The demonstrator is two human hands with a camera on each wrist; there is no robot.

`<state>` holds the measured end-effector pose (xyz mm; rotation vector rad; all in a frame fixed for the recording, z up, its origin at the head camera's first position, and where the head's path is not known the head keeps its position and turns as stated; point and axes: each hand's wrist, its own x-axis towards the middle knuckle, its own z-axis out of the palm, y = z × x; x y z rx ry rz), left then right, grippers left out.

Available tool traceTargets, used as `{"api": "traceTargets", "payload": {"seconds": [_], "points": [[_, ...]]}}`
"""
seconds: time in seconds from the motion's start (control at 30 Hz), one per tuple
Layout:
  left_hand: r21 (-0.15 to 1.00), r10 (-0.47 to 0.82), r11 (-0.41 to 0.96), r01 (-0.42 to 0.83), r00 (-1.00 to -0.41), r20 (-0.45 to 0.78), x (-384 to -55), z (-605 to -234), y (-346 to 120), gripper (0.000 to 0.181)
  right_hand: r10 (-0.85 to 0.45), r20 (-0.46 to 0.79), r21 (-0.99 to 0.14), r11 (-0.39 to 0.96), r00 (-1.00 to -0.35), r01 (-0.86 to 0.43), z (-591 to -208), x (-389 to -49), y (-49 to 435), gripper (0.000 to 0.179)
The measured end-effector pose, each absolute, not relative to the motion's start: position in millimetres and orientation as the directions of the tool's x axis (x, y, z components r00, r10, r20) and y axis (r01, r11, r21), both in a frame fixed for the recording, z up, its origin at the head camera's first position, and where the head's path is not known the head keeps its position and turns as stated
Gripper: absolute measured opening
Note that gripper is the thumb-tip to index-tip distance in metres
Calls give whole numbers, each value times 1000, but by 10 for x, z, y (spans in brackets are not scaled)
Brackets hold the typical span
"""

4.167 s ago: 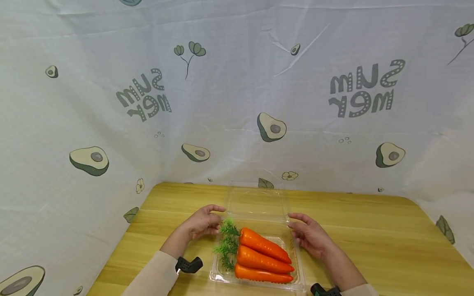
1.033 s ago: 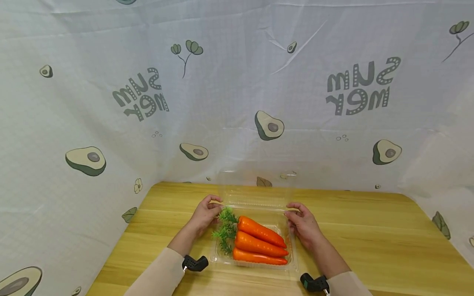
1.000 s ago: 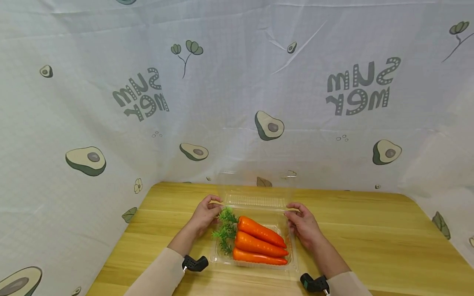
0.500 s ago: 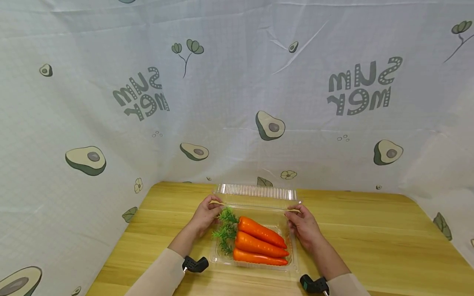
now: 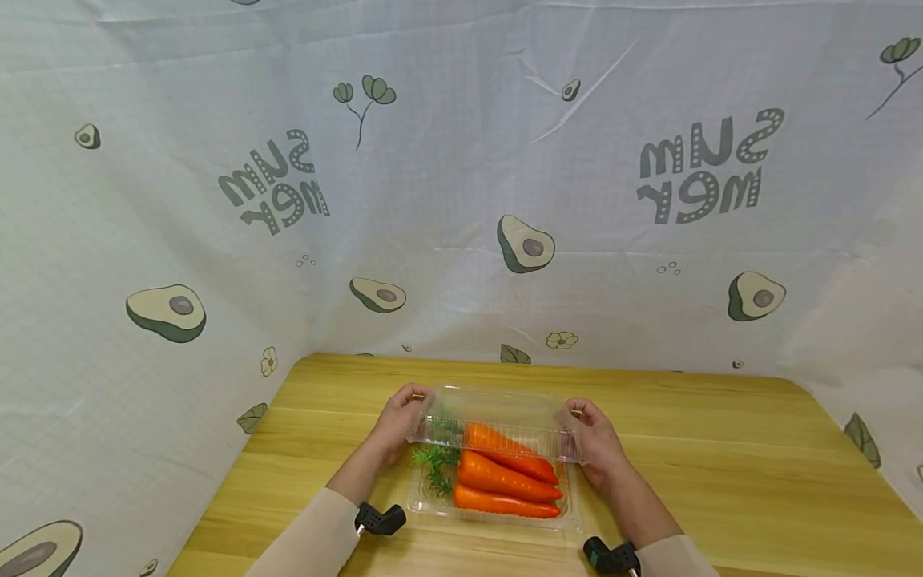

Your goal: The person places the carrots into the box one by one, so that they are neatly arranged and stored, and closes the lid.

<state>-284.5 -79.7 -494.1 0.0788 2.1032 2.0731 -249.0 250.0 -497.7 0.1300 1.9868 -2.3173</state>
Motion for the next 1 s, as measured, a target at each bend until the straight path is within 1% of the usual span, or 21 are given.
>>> {"api": "traceTargets", "payload": {"seconds": [0.13, 0.23, 0.3, 0.4, 0.5, 0.63, 0.67, 0.8, 0.83, 0.9, 1.0], "points": [[985, 214, -94, -145, -969, -123, -2834, -4926, -817, 28, 6, -118, -978, -174, -993, 116, -4957, -2482, 2485, 32], [981, 227, -126, -151, -967, -120, -2833, -4927, -827, 28, 26, -165, -977, -143, -986, 160, -4934, -2482, 2475, 32], [981, 226, -129, -149, -967, -117, -2833, -4932, -831, 25, 35, -205, -973, -117, -978, 200, -4917, -2481, 2474, 28], [981, 223, -126, -145, -968, -114, -2827, -4937, -836, 25, 26, -245, -964, -116, -969, 240, -4893, -2468, 2487, 22], [984, 225, -110, -141, -968, -113, -2812, -4924, -845, 28, 0, -257, -959, -121, -967, 255, -4852, -2427, 2517, 23], [986, 235, -87, -144, -965, -120, -2779, -4896, -869, 34, -19, -264, -964, -24, -964, 265, -4771, -2342, 2547, 22], [985, 239, -87, -148, -963, -124, -2771, -4888, -877, 36, -16, -265, -964, 4, -964, 265, -4749, -2323, 2545, 26], [983, 263, -78, -167, -954, -141, -2741, -4870, -913, 41, -11, -274, -955, 122, -962, 270, -4674, -2239, 2536, 56], [983, 272, -71, -170, -951, -145, -2728, -4867, -925, 42, -14, -270, -953, 149, -963, 265, -4659, -2217, 2535, 60], [983, 291, -52, -176, -944, -154, -2694, -4857, -953, 46, -19, -270, -943, 205, -963, 261, -4635, -2169, 2537, 62], [984, 331, -26, -176, -930, -158, -2623, -4844, -1010, 53, -25, -274, -932, 252, -961, 260, -4607, -2091, 2543, 63]]}}
